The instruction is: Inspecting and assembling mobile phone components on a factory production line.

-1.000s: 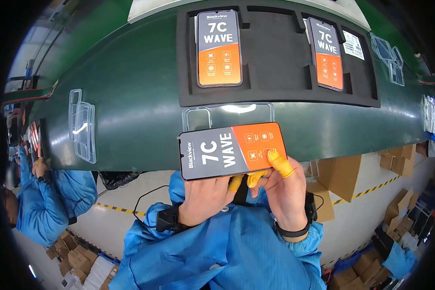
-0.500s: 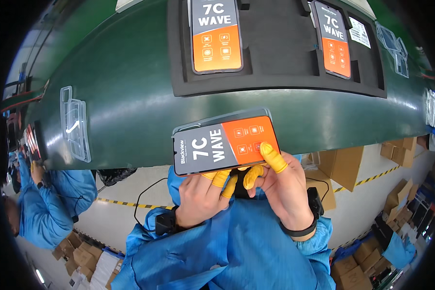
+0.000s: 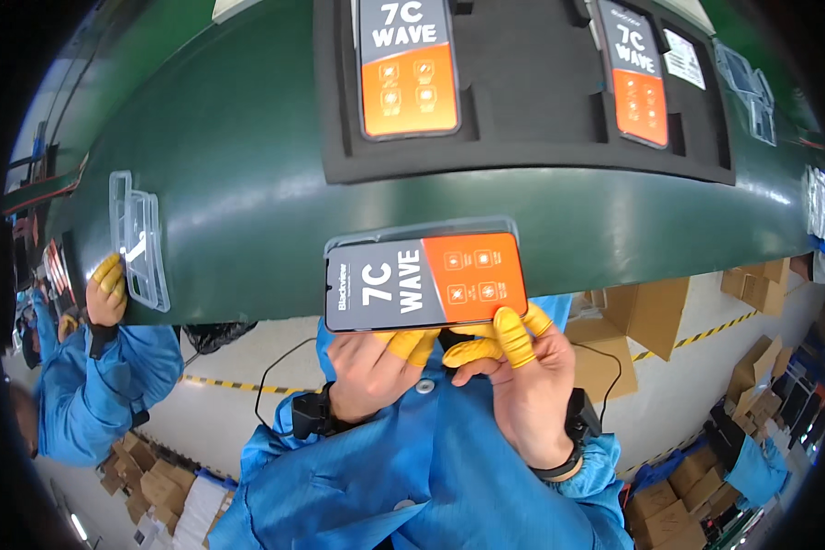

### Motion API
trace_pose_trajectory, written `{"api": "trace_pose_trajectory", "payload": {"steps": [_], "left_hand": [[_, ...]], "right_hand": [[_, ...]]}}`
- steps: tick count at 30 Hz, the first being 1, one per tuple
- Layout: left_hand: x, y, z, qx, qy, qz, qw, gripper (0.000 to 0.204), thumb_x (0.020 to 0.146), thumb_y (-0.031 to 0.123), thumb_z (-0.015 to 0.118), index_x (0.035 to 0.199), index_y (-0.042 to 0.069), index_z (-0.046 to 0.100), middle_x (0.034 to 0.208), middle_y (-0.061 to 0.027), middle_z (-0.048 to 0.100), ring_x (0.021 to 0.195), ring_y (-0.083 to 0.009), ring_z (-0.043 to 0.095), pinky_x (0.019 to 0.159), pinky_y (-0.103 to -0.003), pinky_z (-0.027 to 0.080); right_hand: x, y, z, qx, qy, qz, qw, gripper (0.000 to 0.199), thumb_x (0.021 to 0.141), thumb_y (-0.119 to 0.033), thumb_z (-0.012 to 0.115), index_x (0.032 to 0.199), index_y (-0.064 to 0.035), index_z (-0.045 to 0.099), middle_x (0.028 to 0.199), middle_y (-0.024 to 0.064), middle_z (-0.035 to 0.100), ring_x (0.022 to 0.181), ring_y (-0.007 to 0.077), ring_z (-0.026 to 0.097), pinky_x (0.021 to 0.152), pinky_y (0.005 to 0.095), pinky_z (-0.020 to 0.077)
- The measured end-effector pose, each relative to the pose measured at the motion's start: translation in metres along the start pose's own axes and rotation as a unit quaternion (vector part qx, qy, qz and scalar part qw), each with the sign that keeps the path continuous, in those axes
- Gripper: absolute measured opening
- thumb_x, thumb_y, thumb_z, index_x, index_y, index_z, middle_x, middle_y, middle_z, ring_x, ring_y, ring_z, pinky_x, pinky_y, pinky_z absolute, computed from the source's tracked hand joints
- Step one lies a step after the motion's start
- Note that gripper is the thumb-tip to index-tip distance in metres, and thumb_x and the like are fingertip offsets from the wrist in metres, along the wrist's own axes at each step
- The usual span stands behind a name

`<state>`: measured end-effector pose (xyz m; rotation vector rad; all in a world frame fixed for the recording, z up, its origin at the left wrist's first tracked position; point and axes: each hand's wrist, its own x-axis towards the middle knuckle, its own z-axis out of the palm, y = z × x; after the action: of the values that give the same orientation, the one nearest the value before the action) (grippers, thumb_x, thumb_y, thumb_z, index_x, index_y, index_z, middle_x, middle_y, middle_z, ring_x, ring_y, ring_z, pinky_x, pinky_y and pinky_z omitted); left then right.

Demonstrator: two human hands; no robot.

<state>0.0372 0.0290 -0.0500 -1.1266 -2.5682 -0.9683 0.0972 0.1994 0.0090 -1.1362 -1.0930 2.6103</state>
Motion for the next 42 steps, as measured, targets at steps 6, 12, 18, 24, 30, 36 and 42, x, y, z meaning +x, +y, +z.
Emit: {"api": "trace_pose_trajectory", "payload": {"steps": [6, 12, 18, 24, 30, 36, 42], "left_hand": [[-0.007, -0.013, 0.003, -0.032, 0.01, 0.024, 0.999, 0.037, 0.059, 0.003, 0.073, 0.096, 0.007, 0.077, 0.094, -0.0061, 0.073, 0.074, -0.0159, 0.068, 0.063, -0.025, 0.051], [-0.005, -0.023, 0.003, -0.047, 0.018, 0.049, 0.998, 0.04, 0.058, 0.001, 0.074, 0.097, 0.009, 0.078, 0.093, -0.0051, 0.074, 0.077, -0.0166, 0.069, 0.063, -0.024, 0.051], [-0.002, -0.02, 0.0, -0.059, 0.009, 0.026, 0.998, 0.035, 0.057, -0.009, 0.075, 0.089, 0.006, 0.078, 0.084, -0.0083, 0.073, 0.069, -0.0201, 0.07, 0.064, -0.027, 0.052], [-0.001, -0.023, -0.001, -0.053, 0.033, 0.045, 0.997, 0.032, 0.054, 0.003, 0.073, 0.085, 0.007, 0.075, 0.089, -0.0079, 0.073, 0.073, -0.0186, 0.07, 0.059, -0.025, 0.052], [-0.008, -0.024, 0.003, -0.109, 0.033, 0.029, 0.993, 0.039, 0.053, 0.004, 0.073, 0.091, 0.005, 0.076, 0.091, -0.0115, 0.073, 0.076, -0.0218, 0.071, 0.063, -0.027, 0.055], [-0.007, -0.027, 0.002, -0.121, 0.016, 0.05, 0.991, 0.036, 0.055, 0.006, 0.074, 0.091, 0.003, 0.076, 0.091, -0.0123, 0.073, 0.082, -0.023, 0.072, 0.067, -0.028, 0.055], [-0.001, -0.024, -0.004, -0.121, -0.006, 0.032, 0.992, 0.031, 0.062, 0.008, 0.078, 0.092, 0.002, 0.076, 0.093, -0.0107, 0.074, 0.082, -0.0206, 0.072, 0.066, -0.024, 0.054]], "right_hand": [[-0.003, 0.005, 0.004, -0.043, 0.031, -0.03, 0.998, 0.026, 0.101, -0.013, 0.054, 0.116, 0.0087, 0.057, 0.091, 0.0191, 0.071, 0.067, 0.0249, 0.07, 0.05, 0.032, 0.0573], [0.006, 0.015, -0.02, -0.315, 0.087, -0.142, 0.935, 0.021, 0.091, -0.016, 0.072, 0.09, 0.0037, 0.066, 0.062, 0.0063, 0.065, 0.047, 0.0097, 0.057, 0.043, 0.023, 0.041], [0.003, -0.003, -0.01, -0.641, 0.09, -0.467, 0.603, 0.041, 0.062, -0.031, 0.089, 0.093, -0.0087, 0.073, 0.103, 0.0083, 0.066, 0.099, 0.0291, 0.061, 0.077, 0.0368, 0.0482], [0.03, -0.002, 0.021, -0.675, -0.082, -0.474, 0.559, 0.039, 0.066, -0.031, 0.083, 0.103, -0.0211, 0.078, 0.128, 0.0117, 0.058, 0.12, 0.0378, 0.052, 0.105, 0.0614, 0.0322], [0.035, 0.004, 0.02, -0.668, -0.062, -0.474, 0.57, 0.036, 0.064, -0.021, 0.082, 0.1, -0.02, 0.079, 0.129, 0.0118, 0.059, 0.122, 0.0393, 0.052, 0.107, 0.065, 0.0277], [0.036, 0.003, 0.015, -0.702, -0.073, -0.485, 0.516, 0.04, 0.064, -0.027, 0.08, 0.103, -0.0236, 0.078, 0.127, 0.0118, 0.06, 0.124, 0.0379, 0.051, 0.106, 0.0656, 0.0287], [0.031, -0.014, -0.001, -0.696, -0.116, -0.468, 0.533, 0.044, 0.066, -0.045, 0.078, 0.104, -0.0222, 0.077, 0.127, 0.0137, 0.06, 0.12, 0.0371, 0.053, 0.105, 0.0617, 0.0343]]}}
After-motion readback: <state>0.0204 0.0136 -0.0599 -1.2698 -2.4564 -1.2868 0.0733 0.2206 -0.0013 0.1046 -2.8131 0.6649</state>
